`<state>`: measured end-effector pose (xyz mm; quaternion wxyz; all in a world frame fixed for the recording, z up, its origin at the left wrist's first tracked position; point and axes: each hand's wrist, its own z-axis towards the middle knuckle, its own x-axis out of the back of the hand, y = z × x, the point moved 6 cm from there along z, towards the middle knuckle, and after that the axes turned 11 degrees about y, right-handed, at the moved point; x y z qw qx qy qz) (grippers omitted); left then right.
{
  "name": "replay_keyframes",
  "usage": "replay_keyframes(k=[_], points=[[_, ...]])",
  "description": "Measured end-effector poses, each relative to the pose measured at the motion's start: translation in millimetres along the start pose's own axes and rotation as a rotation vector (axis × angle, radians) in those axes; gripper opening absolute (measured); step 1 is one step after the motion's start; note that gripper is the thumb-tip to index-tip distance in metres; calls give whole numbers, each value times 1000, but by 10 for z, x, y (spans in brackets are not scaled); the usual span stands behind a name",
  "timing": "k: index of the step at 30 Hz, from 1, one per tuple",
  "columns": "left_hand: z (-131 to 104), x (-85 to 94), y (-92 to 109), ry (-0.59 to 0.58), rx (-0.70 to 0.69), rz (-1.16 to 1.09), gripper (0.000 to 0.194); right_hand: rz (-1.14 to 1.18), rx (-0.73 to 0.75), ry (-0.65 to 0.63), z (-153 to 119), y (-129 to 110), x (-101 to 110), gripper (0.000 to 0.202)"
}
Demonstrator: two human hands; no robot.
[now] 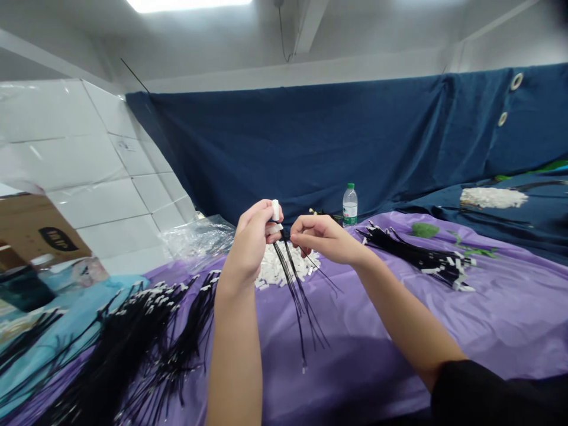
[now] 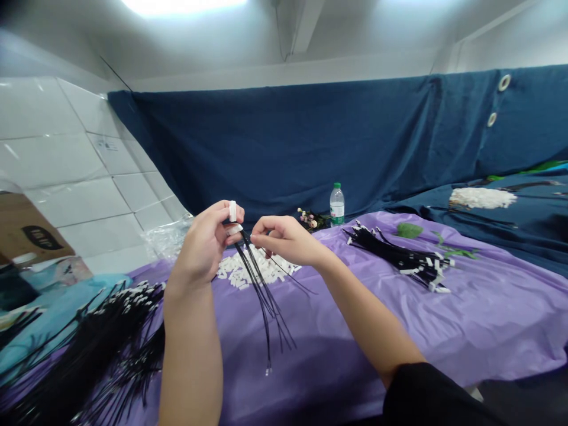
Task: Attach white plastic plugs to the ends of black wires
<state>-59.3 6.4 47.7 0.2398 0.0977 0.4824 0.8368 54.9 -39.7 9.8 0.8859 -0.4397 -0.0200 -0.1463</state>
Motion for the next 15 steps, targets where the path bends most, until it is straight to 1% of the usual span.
replay_keyframes(k=[4,6,8,11,13,15], points=[[41,23,-12,17,8,-56,14,22,-25,-17,-13,1,-62,16],[59,37,-19,28,19,-88,15,121,-39,-55,-19,-10,-103,13],[72,50,-35,37,49,-114,15,286,-53,-109,-25,-33,-129,11],[84,60,-55,32,88,-146,16,495,-102,-201,-41,-42,-124,13],[89,64,-60,25,98,-159,17,539,-124,-252,-58,-31,-105,14],[91,65,-64,18,103,-165,16,548,-112,-258,-64,-17,-79,18]])
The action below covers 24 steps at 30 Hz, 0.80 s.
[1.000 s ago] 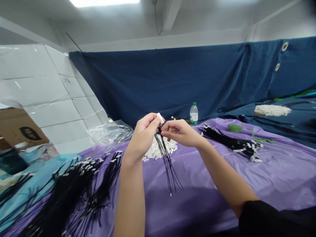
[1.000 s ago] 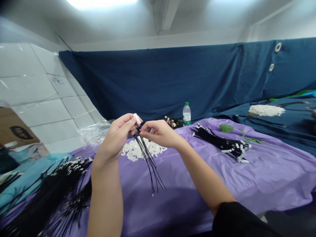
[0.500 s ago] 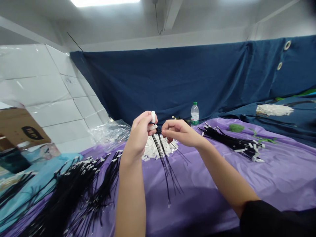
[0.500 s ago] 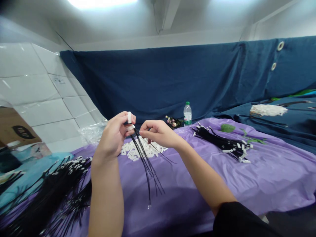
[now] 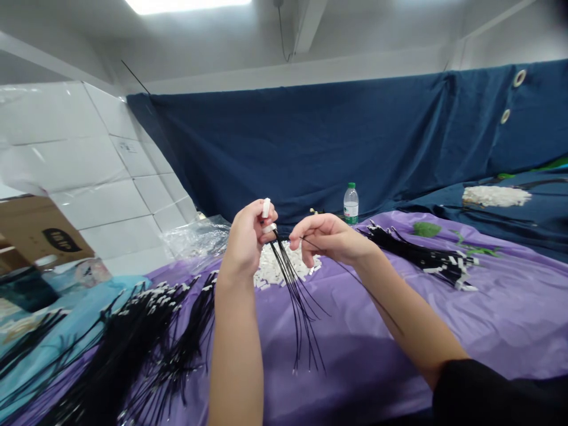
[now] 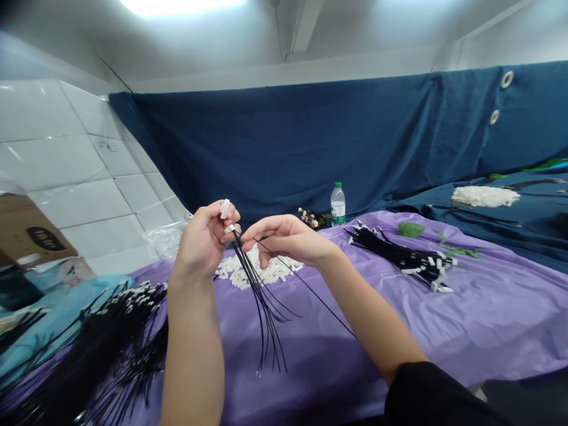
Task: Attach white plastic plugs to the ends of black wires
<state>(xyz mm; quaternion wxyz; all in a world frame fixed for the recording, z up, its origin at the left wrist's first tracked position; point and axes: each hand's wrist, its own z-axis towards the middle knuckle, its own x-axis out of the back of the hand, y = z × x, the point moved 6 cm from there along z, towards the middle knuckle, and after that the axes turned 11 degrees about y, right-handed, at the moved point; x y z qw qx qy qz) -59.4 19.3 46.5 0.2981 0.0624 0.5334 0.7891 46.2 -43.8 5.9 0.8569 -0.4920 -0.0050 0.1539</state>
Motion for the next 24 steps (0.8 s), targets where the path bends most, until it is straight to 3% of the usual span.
replay_keyframes(k=[3,6,9,12,15,20,24], points=[[-2,-5,2,-8,-3,-22,17,27,64,93,29,2,66,22],[-11,-17,-6,-17,13,-41,18,99,179,310,91,-39,199,23],[-15,-20,-17,-19,26,-39,18,246,340,509,98,-188,380,27],[-10,-31,-31,-48,24,-28,19,358,500,601,14,-408,544,28],[-1,-39,-56,-65,27,0,19,255,547,622,-85,-559,590,22],[-14,-50,-74,-77,28,63,18,-19,387,681,-100,-414,445,20],[-51,-64,-43,-115,-6,114,16,-268,541,740,-121,-370,325,9]])
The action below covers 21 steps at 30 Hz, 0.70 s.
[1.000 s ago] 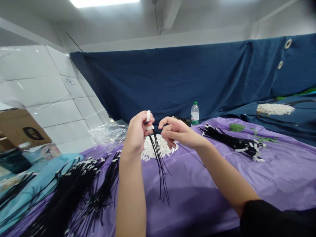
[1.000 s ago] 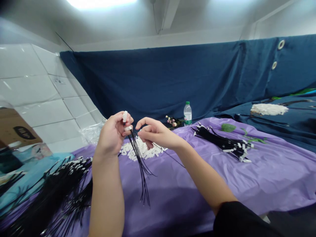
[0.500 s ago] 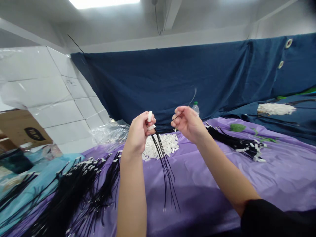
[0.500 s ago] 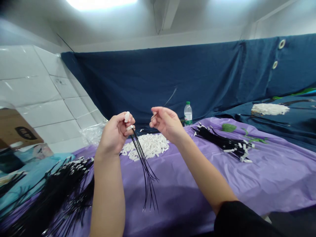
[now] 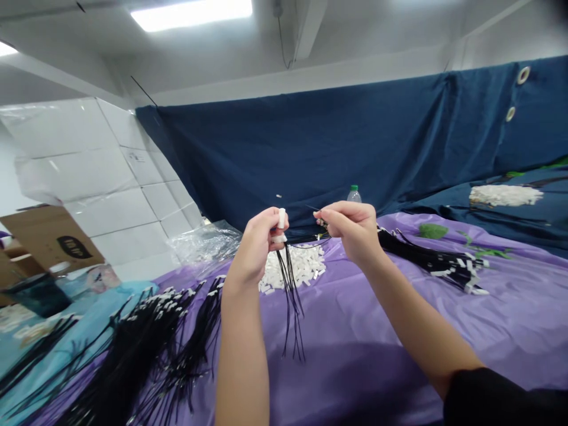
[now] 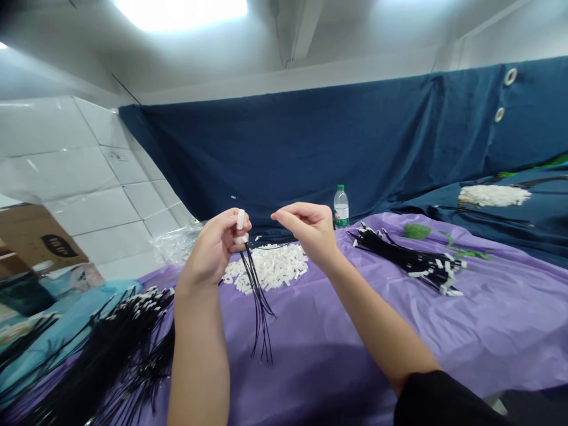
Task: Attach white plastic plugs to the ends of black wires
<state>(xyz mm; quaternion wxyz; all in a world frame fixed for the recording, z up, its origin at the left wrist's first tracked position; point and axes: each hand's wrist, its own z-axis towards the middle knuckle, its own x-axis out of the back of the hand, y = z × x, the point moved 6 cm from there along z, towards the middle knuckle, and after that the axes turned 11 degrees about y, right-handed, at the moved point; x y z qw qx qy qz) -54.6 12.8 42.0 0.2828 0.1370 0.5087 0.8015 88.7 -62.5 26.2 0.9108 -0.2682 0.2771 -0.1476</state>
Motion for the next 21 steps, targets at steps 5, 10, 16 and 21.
replay_keyframes(k=[5,10,16,21], points=[[-36,7,36,4,2,10,13,7,124,10,-3,-60,39,11],[-65,-6,61,-6,20,-9,12,9,114,9,18,-87,65,10],[-83,-7,78,2,15,4,12,-17,127,31,-13,-98,37,11],[-82,0,84,2,-1,-7,11,-22,105,49,-9,-98,56,9]])
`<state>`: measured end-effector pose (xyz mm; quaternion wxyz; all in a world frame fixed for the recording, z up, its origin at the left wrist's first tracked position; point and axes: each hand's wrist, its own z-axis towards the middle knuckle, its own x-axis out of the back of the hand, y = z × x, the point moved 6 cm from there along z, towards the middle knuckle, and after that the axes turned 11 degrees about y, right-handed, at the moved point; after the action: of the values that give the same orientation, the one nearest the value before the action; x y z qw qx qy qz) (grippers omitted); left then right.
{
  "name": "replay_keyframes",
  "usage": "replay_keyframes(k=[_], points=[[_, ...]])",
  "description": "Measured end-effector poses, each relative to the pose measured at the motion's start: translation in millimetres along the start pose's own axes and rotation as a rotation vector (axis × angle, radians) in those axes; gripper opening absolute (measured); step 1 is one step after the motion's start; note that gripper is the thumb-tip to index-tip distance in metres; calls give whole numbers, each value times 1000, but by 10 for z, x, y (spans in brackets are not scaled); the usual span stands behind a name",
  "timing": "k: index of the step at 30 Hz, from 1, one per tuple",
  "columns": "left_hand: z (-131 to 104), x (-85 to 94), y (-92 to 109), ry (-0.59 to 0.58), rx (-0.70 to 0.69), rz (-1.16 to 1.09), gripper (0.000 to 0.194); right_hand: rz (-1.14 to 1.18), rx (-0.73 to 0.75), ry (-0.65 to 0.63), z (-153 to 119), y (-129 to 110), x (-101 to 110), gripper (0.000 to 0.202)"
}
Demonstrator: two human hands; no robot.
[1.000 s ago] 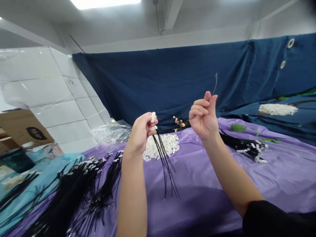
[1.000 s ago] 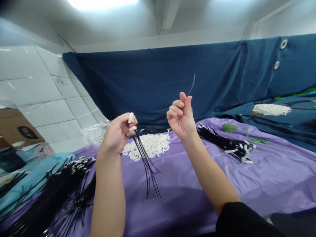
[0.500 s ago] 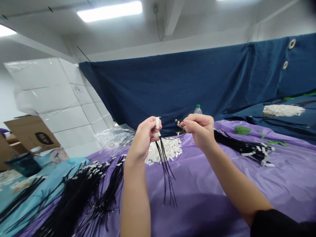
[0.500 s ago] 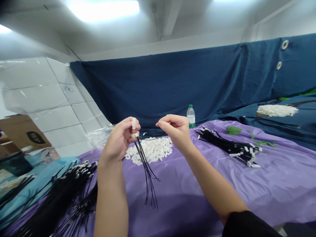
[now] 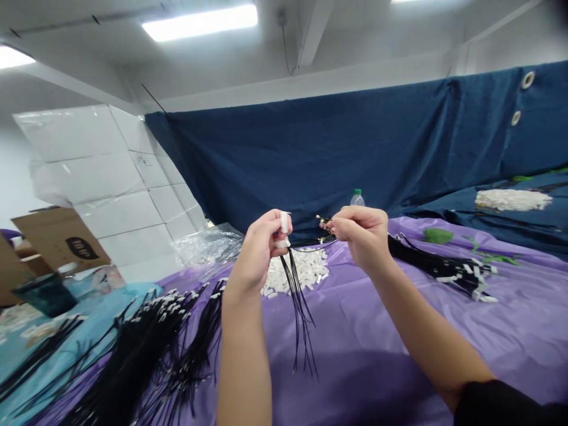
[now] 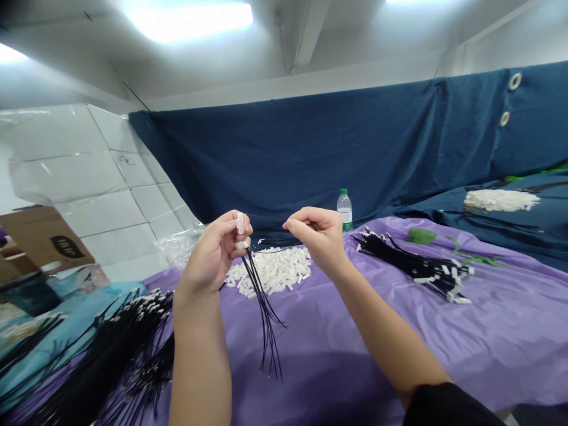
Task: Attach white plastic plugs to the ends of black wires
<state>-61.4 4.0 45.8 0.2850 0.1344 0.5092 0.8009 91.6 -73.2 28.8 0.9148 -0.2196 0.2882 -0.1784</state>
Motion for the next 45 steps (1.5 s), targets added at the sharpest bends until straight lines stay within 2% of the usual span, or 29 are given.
replay_keyframes(k=[7,15,20,27,33,39,45], points=[[1,17,-7,10,-27,23,12,-61,22,14,-24,-57,-1,12],[9,-10,-5,18,-36,27,19,-185,164,-63,-41,-152,-38,15],[23,-2,-10,26,-35,35,18,-289,214,-63,-22,-179,0,15],[11,-2,-29,1,-59,119,20,-511,421,-185,-23,-306,-46,15],[-9,-93,-69,-59,-30,162,21,-591,611,-263,-130,-397,-178,15],[-17,-140,-60,-108,-23,154,18,-659,677,-226,-224,-472,-202,15],[-18,-113,-53,-115,-36,159,19,-682,671,-209,-244,-448,-215,17]])
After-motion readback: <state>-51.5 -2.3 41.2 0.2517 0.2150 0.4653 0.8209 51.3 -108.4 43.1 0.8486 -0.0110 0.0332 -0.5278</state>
